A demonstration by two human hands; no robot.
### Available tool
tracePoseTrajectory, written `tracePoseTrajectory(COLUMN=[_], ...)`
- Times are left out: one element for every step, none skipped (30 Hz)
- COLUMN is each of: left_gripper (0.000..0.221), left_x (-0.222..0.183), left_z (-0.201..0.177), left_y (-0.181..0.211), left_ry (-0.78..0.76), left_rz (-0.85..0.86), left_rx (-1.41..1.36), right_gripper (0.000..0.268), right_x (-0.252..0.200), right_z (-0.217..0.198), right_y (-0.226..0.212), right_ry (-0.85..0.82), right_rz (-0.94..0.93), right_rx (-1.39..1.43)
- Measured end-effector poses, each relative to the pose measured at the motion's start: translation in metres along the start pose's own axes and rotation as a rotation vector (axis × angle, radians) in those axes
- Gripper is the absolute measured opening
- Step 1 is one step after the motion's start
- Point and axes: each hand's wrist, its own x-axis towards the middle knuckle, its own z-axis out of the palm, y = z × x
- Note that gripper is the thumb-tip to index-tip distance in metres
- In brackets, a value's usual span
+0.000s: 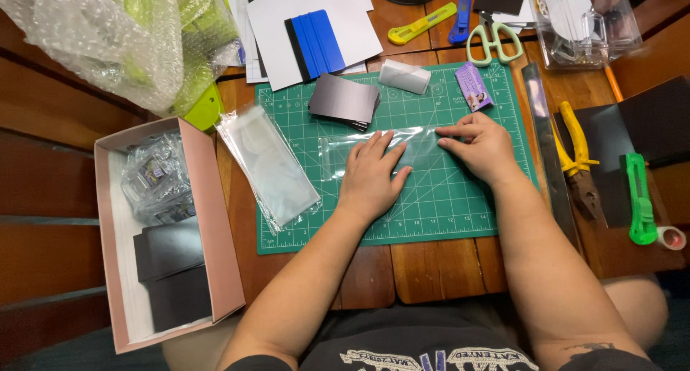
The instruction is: The person places printed cards into clear plastic sleeves by hand. They pick up a sleeve, slide a card inside, and then place the sleeved card into a stack on a cutting mat.
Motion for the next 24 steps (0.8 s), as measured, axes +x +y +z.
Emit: tracePoseTrajectory(left_gripper=[0.046, 0.046, 0.046, 0.046, 0.047, 0.047, 0.046, 0.046, 0.046, 0.046, 0.046, 0.046, 0.046, 0.046, 0.046, 0.046, 0.046, 0.046, 0.046, 0.046, 0.046, 0.046, 0.046, 0.046], left_x=[-0.0001, -0.0002, -0.0003, -0.0003, -0.0002, -0.0005, -0.0004, -0.0002, -0.0002, -0.0001, -0.0006, -0.0005, -0.0005, -0.0007, -0.0007, -0.0007, -0.0008, -0.0008, -0.0008, -0.0008, -0.001, -0.0011, -0.0014, -0.0011], left_z=[0.0001, 0.0001, 0.0003, 0.0005, 0.0005, 0.0005, 0.0005, 0.0006, 0.0011, 0.0018, 0.0023, 0.0023, 0.0023, 0.0023, 0.0026, 0.0028, 0.003, 0.0036, 0.0041, 0.0045, 0.0045, 0.0046, 0.0047, 0.0039], left_y=[0.0001, 0.0003, 0.0002, 0.0001, 0.0, -0.0001, -0.0001, -0.0001, 0.0, 0.0, -0.0002, -0.0003, -0.0003, -0.0004, -0.0006, -0.0007, -0.0009, -0.001, -0.0012, -0.0014, -0.0014, -0.0013, -0.0011, -0.0008], left_ry=[0.004, 0.008, 0.008, 0.004, 0.0, 0.0, 0.004, 0.007, 0.008, 0.011, 0.014, 0.014, 0.016, 0.018, 0.019, 0.025, 0.032, 0.032, 0.035, 0.037, 0.038, 0.04, 0.041, 0.042], left_rz=[0.003, 0.005, 0.006, 0.004, 0.002, 0.002, 0.004, 0.006, 0.008, 0.009, 0.009, 0.01, 0.009, 0.008, 0.009, 0.011, 0.013, 0.013, 0.012, 0.011, 0.011, 0.009, 0.008, 0.008], left_rx=[0.0, 0.0, 0.001, -0.003, -0.007, -0.006, -0.001, 0.004, 0.004, 0.007, 0.009, 0.01, 0.009, 0.008, 0.008, 0.006, 0.004, 0.004, 0.005, 0.006, 0.007, 0.008, 0.009, 0.009], right_gripper=[0.03, 0.03, 0.03, 0.03, 0.03, 0.03, 0.03, 0.031, 0.031, 0.031, 0.031, 0.031, 0.031, 0.031, 0.031, 0.03, 0.03, 0.03, 0.03, 0.031, 0.031, 0.031, 0.031, 0.031], right_x=[0.0002, 0.0004, 0.0002, -0.0001, -0.0002, -0.0007, -0.001, -0.0013, -0.0016, -0.0019, -0.0025, -0.0025, -0.0026, -0.0028, -0.0023, -0.002, -0.0016, -0.0015, -0.0013, -0.0011, -0.0009, -0.0008, -0.0008, -0.0008], right_z=[0.0003, 0.0005, 0.0001, -0.0004, -0.0009, -0.0005, -0.0006, -0.0006, -0.0015, -0.0023, -0.0027, -0.0026, -0.0023, -0.002, -0.0019, -0.0018, -0.0017, -0.0016, -0.0014, -0.0011, -0.0005, 0.0001, 0.0007, 0.0005], right_y=[0.0009, 0.0017, 0.0008, -0.0002, -0.0012, -0.0011, -0.0009, -0.0008, -0.0026, -0.0045, -0.0064, -0.0066, -0.0069, -0.0073, -0.0069, -0.0066, -0.0063, -0.0052, -0.0043, -0.0034, -0.002, -0.0006, 0.0009, 0.0002], right_ry=[0.002, 0.004, 0.004, 0.002, 0.0, 0.001, 0.0, 0.0, 0.001, -0.003, -0.008, -0.007, -0.002, 0.003, 0.004, 0.003, 0.002, 0.002, 0.002, 0.001, 0.002, 0.004, 0.006, 0.007], right_rz=[-0.002, -0.005, -0.005, 0.0, 0.005, 0.004, 0.01, 0.015, 0.015, 0.02, 0.025, 0.025, 0.023, 0.02, 0.019, 0.023, 0.026, 0.025, 0.023, 0.021, 0.02, 0.016, 0.012, 0.011], right_rx=[-0.007, -0.014, -0.014, -0.011, -0.008, -0.007, 0.004, 0.015, 0.015, 0.018, 0.022, 0.023, 0.014, 0.006, 0.006, 0.004, 0.002, 0.001, -0.007, -0.015, -0.015, -0.017, -0.019, -0.019])
